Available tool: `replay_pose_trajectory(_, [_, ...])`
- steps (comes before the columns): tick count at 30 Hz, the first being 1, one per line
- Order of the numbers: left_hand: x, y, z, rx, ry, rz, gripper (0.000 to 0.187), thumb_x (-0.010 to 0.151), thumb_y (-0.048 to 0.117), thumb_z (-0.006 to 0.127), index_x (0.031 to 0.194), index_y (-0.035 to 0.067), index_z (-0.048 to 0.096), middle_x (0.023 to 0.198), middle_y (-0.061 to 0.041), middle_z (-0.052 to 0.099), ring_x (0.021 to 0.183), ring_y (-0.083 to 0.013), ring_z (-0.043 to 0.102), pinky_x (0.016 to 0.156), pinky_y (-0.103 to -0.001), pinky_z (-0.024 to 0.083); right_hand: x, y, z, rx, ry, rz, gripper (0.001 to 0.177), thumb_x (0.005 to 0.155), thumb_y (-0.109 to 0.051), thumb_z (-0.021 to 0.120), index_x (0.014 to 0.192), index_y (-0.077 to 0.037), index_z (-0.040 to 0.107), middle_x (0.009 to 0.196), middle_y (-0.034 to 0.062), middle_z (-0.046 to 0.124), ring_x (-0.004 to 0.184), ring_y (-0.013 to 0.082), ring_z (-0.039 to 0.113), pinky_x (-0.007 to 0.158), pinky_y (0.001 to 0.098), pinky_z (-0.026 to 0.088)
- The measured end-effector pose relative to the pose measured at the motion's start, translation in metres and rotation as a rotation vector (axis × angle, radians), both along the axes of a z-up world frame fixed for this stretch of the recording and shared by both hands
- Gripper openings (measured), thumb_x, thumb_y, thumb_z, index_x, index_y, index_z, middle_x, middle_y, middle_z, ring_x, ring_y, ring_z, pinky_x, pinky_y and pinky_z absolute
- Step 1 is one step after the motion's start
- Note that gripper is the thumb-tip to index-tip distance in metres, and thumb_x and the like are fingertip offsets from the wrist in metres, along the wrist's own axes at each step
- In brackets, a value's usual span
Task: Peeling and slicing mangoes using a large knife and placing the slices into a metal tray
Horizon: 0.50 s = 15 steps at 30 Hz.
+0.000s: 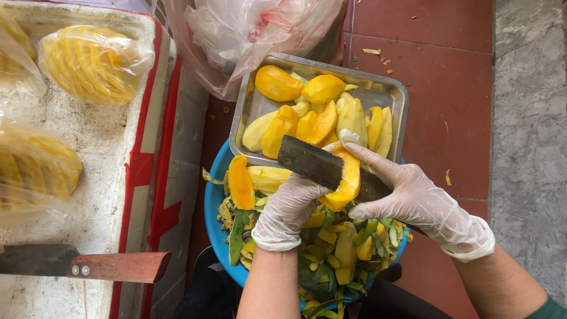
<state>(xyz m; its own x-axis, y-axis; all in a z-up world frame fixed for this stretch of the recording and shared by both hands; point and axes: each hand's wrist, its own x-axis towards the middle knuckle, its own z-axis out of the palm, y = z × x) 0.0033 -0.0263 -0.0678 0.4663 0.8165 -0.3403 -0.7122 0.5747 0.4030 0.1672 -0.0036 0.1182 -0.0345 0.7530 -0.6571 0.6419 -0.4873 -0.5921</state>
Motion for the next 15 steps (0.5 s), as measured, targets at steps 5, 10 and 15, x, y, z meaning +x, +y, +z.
replay_pose_trajectory(5, [-0.029, 0.013, 0.079, 0.19, 0.204, -0.132, 0.083, 0.075, 0.003, 0.078, 0.154, 0.008, 0.052, 0.138, -0.006, 0.065, 0.122, -0.0149, 0.06, 0.113, -0.028, 0.044, 0.004, -0.005, -0.004, 0.04, -0.058, 0.085, 0.121, 0.041, -0.034, 0.096, 0.154, -0.036, 0.052, 0.154, -0.0132, 0.066, 0.137, 0.0114, 0.063, 0.116, 0.0299, 0.045])
replay_pose_trajectory(10, [-0.039, 0.011, 0.081, 0.177, 0.291, -0.154, 0.081, 0.073, 0.01, 0.081, 0.15, 0.009, 0.056, 0.138, -0.006, 0.066, 0.123, -0.0155, 0.06, 0.113, -0.028, 0.044, -0.002, -0.006, -0.003, 0.022, -0.065, 0.049, 0.121, 0.039, -0.027, 0.098, 0.152, -0.036, 0.056, 0.146, -0.0051, 0.073, 0.135, 0.0135, 0.067, 0.115, 0.0307, 0.048])
replay_pose_trajectory(15, [-0.047, 0.009, 0.065, 0.321, 0.368, -0.181, 0.071, 0.081, 0.011, 0.076, 0.149, 0.007, 0.056, 0.14, -0.005, 0.065, 0.123, -0.0136, 0.059, 0.112, -0.027, 0.045, -0.01, -0.007, -0.003, -0.005, -0.051, 0.038, 0.119, 0.039, -0.024, 0.098, 0.15, -0.033, 0.057, 0.143, -0.0012, 0.075, 0.134, 0.015, 0.068, 0.116, 0.0313, 0.048])
